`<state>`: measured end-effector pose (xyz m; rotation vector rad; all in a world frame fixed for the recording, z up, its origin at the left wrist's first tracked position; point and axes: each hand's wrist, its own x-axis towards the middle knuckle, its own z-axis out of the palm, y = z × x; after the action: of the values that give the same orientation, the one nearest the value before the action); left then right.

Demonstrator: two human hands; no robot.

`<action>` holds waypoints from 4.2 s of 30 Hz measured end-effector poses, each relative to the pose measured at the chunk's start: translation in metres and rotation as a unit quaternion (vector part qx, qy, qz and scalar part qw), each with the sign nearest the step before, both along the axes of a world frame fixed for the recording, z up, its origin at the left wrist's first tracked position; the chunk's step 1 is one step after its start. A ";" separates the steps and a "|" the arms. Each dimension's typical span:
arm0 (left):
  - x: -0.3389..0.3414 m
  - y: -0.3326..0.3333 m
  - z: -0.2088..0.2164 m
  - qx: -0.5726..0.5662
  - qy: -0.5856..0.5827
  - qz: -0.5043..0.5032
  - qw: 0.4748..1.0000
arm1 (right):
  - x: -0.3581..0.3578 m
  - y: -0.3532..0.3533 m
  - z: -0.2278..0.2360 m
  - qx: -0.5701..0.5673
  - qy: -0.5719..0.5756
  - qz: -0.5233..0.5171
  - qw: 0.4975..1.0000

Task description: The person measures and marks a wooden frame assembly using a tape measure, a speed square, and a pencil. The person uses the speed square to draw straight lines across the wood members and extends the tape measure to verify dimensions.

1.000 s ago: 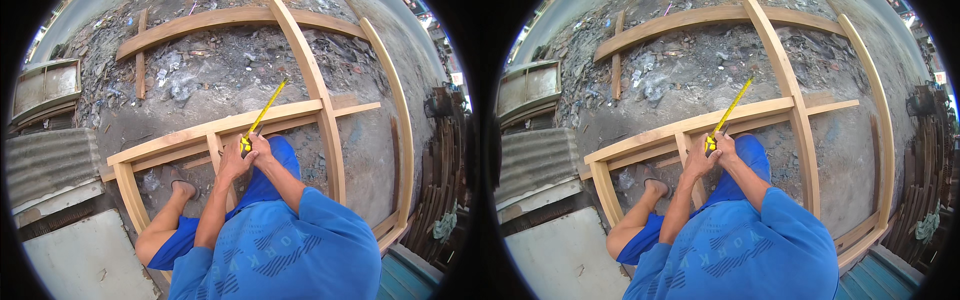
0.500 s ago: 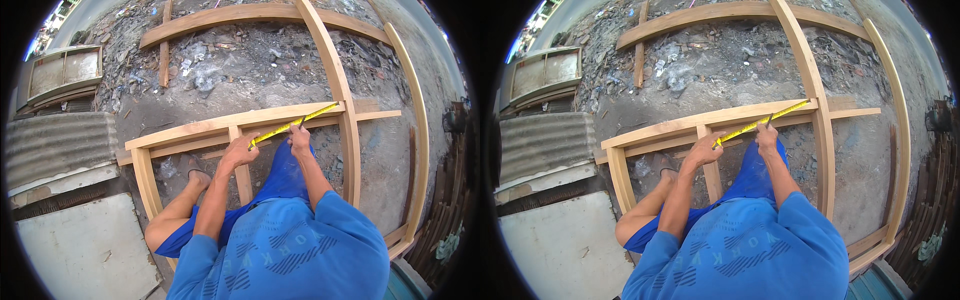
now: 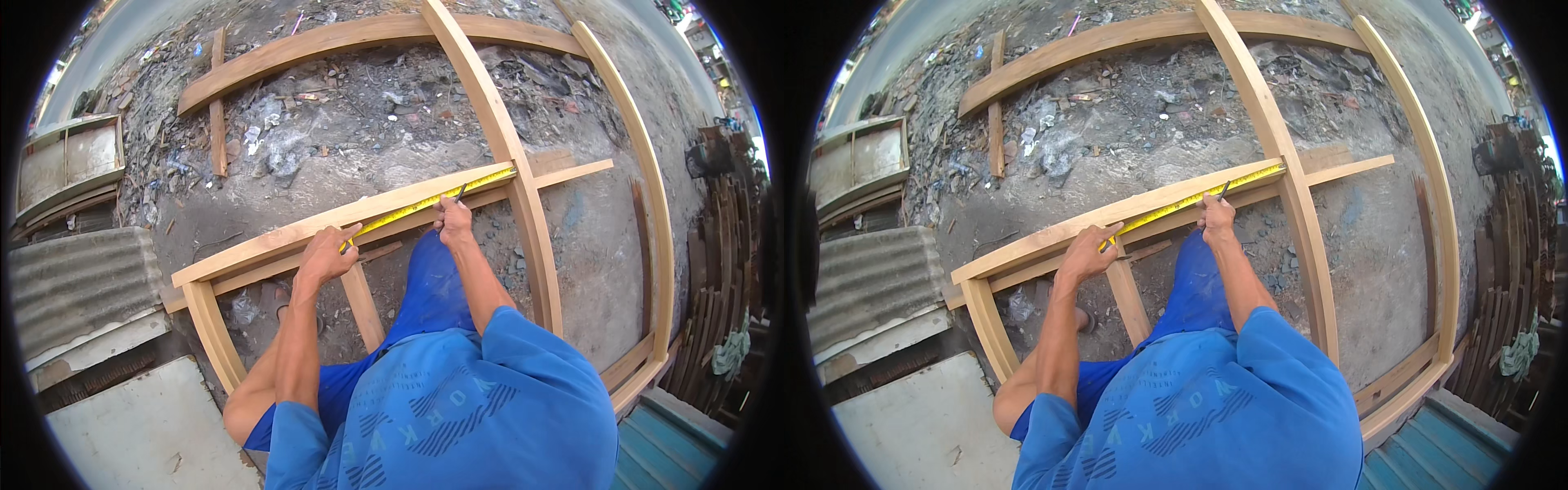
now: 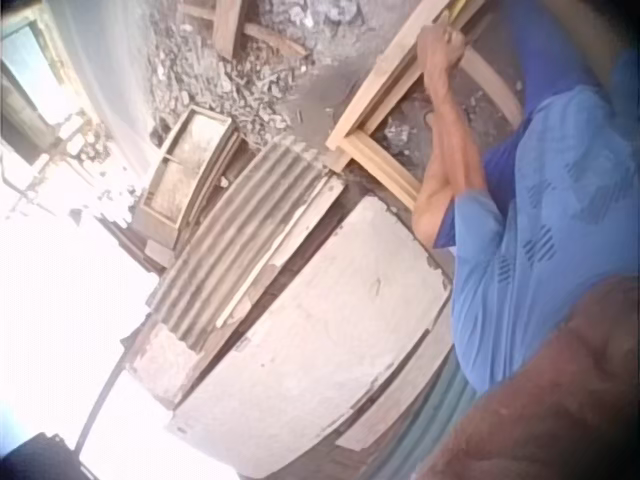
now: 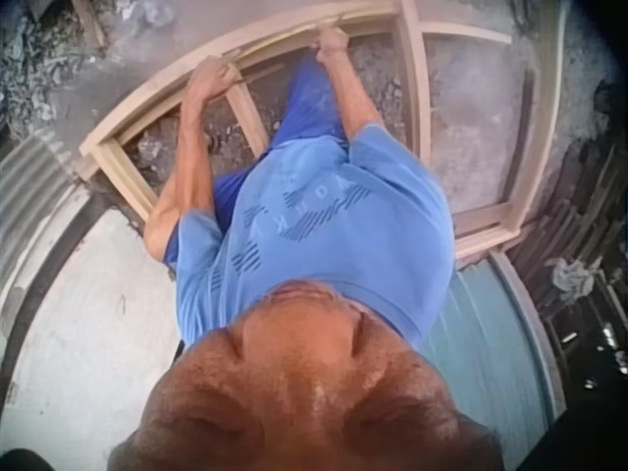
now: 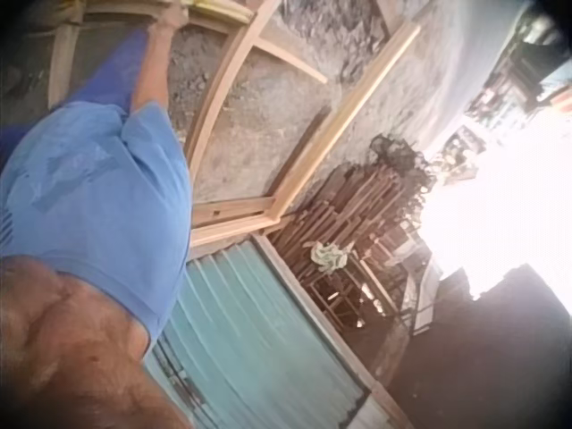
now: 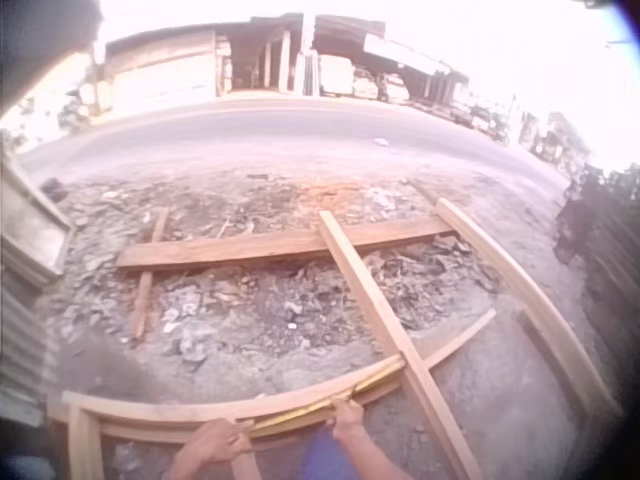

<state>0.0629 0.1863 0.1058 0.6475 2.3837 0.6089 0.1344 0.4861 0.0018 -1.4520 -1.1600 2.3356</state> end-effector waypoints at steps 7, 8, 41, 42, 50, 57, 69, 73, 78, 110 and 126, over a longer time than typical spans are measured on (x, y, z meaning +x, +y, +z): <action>-0.007 0.001 -0.005 -0.009 0.022 -0.027 0.999 | -0.001 0.000 -0.006 -0.016 -0.004 0.006 1.000; -0.007 -0.002 -0.007 -0.002 0.028 -0.022 0.999 | -0.002 -0.001 -0.005 -0.022 -0.002 0.013 1.000; -0.006 -0.086 -0.027 -0.150 0.049 0.030 0.987 | -0.060 -0.123 0.019 0.370 0.203 0.516 0.746; -0.005 -0.087 -0.027 -0.153 0.049 0.032 0.987 | -0.059 -0.124 0.019 0.376 0.201 0.517 0.742; -0.007 -0.087 -0.026 -0.151 -0.014 0.049 0.987 | -0.056 -0.132 0.018 0.416 0.178 0.527 0.719; -0.003 -0.091 -0.031 -0.138 0.040 0.049 0.988 | -0.056 -0.137 0.026 0.434 0.153 0.526 0.715; -0.002 -0.090 -0.030 -0.137 0.045 0.051 0.988 | -0.057 -0.138 0.020 0.456 0.153 0.522 0.704; -0.002 -0.090 -0.031 -0.141 0.046 0.050 0.988 | -0.059 -0.138 0.027 0.460 0.143 0.533 0.695; -0.003 -0.089 -0.031 -0.141 0.036 0.051 0.988 | -0.060 -0.135 0.027 0.453 0.150 0.541 0.692; -0.009 -0.091 -0.029 -0.121 0.022 0.066 0.990 | -0.009 -0.077 0.058 0.441 0.140 0.421 0.780; 0.005 -0.072 -0.031 0.066 -0.113 -0.007 0.991 | 0.040 -0.120 0.048 -0.068 -0.046 0.340 0.937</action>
<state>0.0676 0.1138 0.0744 0.6152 2.1410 0.7965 0.1747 0.3661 0.0495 -1.3610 -1.7898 2.8514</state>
